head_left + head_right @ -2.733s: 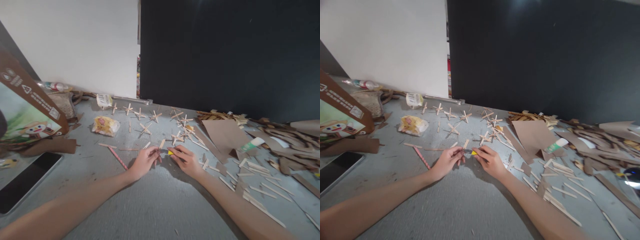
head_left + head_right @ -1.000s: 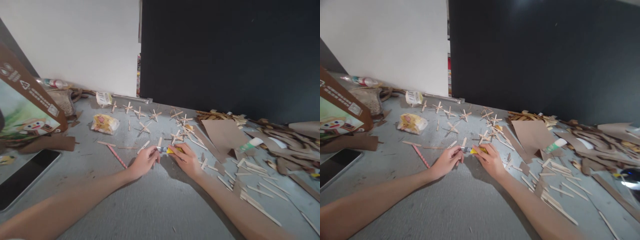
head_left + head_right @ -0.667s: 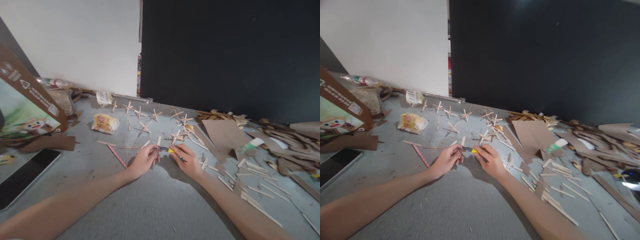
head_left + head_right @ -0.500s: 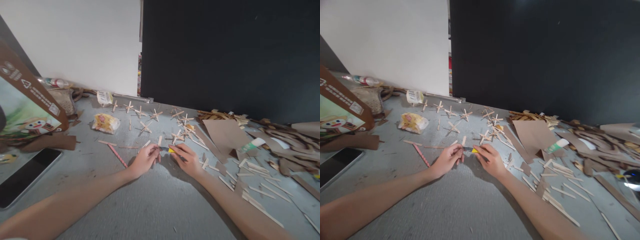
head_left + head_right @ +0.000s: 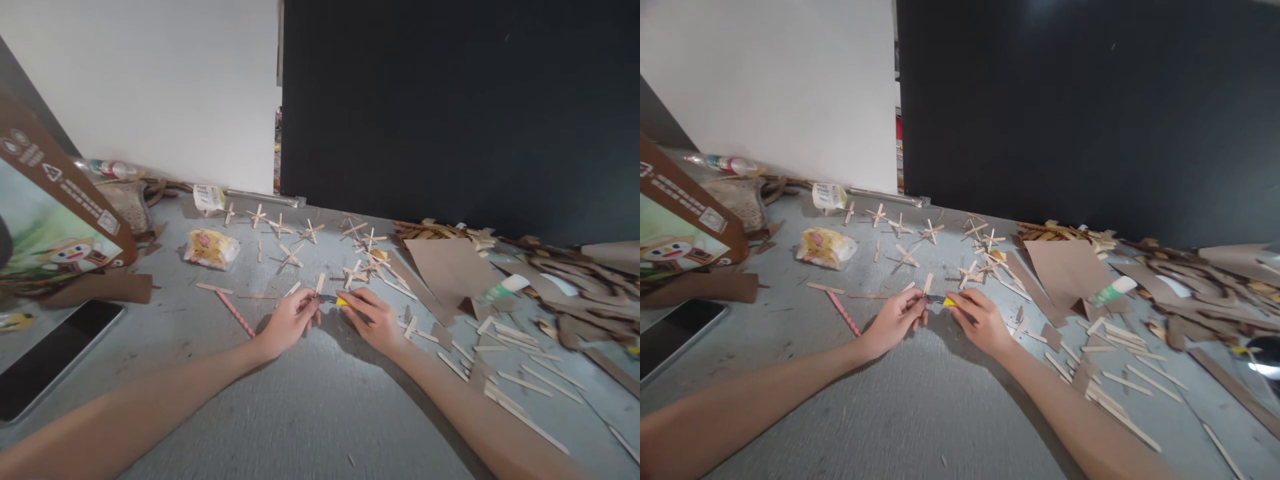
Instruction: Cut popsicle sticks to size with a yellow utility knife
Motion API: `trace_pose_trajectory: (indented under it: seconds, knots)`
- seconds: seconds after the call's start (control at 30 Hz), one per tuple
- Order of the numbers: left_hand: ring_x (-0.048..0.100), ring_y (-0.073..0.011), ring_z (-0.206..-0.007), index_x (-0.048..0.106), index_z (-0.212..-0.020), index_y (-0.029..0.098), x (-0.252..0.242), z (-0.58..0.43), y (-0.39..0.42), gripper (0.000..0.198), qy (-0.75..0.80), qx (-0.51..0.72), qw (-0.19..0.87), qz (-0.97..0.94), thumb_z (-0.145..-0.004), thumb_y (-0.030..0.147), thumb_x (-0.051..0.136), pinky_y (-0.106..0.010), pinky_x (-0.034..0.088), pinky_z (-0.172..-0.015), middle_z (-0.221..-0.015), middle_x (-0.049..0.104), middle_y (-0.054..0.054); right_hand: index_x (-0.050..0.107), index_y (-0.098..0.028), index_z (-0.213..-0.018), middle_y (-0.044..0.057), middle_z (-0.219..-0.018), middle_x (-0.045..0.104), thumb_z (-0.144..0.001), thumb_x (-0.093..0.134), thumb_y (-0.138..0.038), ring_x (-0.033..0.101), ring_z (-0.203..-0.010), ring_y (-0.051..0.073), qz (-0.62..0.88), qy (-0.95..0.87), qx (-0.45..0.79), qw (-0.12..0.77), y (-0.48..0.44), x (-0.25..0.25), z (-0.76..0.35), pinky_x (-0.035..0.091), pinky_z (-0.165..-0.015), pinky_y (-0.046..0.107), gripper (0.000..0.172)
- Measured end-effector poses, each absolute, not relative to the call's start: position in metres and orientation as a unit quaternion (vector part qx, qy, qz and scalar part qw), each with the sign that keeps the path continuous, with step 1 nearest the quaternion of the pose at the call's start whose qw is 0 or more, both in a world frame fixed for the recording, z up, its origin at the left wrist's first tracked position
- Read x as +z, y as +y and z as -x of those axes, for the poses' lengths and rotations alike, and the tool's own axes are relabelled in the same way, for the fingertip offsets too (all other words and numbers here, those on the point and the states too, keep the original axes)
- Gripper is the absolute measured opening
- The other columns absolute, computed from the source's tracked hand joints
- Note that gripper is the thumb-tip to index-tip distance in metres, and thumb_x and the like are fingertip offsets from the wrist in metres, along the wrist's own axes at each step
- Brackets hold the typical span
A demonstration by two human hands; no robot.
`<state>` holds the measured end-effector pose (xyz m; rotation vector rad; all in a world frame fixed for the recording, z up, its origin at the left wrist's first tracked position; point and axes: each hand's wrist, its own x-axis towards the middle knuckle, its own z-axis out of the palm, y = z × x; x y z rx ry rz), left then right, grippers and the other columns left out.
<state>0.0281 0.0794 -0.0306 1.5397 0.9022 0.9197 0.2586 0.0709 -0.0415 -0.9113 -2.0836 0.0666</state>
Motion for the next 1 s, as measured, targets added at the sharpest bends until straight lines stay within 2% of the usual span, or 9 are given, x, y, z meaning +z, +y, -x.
trace_pose_trajectory:
  seconds: [0.27, 0.4, 0.57, 0.77, 1.0]
  knots:
    - [0.047, -0.0093, -0.049, 0.059, -0.084, 0.019, -0.0331, -0.0277, 0.0819, 0.043, 0.366, 0.388, 0.523, -0.665, -0.096, 0.060, 0.053, -0.023, 0.037, -0.050, -0.069, 0.065, 0.000, 0.069, -0.026, -0.133, 0.009, -0.098, 0.070, -0.105, 0.055, -0.021, 0.070, -0.085, 0.020, 0.335, -0.843, 0.033, 0.418, 0.0695, -0.0392, -0.2576, 0.060, -0.073, 0.032, 0.032]
    - [0.046, -0.0092, -0.049, 0.060, -0.081, 0.019, -0.0321, -0.0280, 0.0819, 0.042, 0.376, 0.392, 0.525, -0.655, -0.096, 0.058, 0.054, -0.023, 0.036, -0.050, -0.068, 0.064, 0.000, 0.069, -0.027, -0.134, 0.009, -0.099, 0.070, -0.104, 0.056, -0.022, 0.069, -0.086, 0.020, 0.338, -0.841, 0.029, 0.422, 0.0704, -0.0404, -0.2580, 0.060, -0.075, 0.033, 0.033]
    - [0.048, -0.0103, -0.050, 0.062, -0.086, 0.019, -0.0299, -0.0267, 0.0824, 0.046, 0.379, 0.413, 0.538, -0.629, -0.095, 0.063, 0.053, -0.024, 0.037, -0.050, -0.068, 0.063, -0.001, 0.070, -0.027, -0.133, 0.009, -0.099, 0.070, -0.106, 0.054, -0.026, 0.069, -0.086, 0.021, 0.360, -0.832, 0.034, 0.421, 0.0721, -0.0413, -0.2589, 0.061, -0.077, 0.035, 0.031]
    - [0.047, -0.0090, -0.049, 0.061, -0.076, 0.018, -0.0295, -0.0255, 0.0820, 0.045, 0.361, 0.376, 0.530, -0.669, -0.097, 0.058, 0.054, -0.023, 0.037, -0.051, -0.065, 0.063, 0.001, 0.069, -0.027, -0.136, 0.009, -0.100, 0.069, -0.104, 0.056, -0.021, 0.069, -0.088, 0.020, 0.329, -0.843, 0.027, 0.425, 0.0716, -0.0411, -0.2595, 0.060, -0.076, 0.033, 0.034]
    - [0.045, -0.0097, -0.051, 0.066, -0.084, 0.017, -0.0274, -0.0263, 0.0787, 0.048, 0.377, 0.405, 0.541, -0.634, -0.095, 0.062, 0.052, -0.024, 0.035, -0.051, -0.065, 0.061, 0.001, 0.069, -0.027, -0.136, 0.010, -0.100, 0.070, -0.105, 0.055, -0.022, 0.070, -0.087, 0.021, 0.338, -0.840, 0.032, 0.424, 0.0709, -0.0395, -0.2578, 0.061, -0.076, 0.034, 0.035]
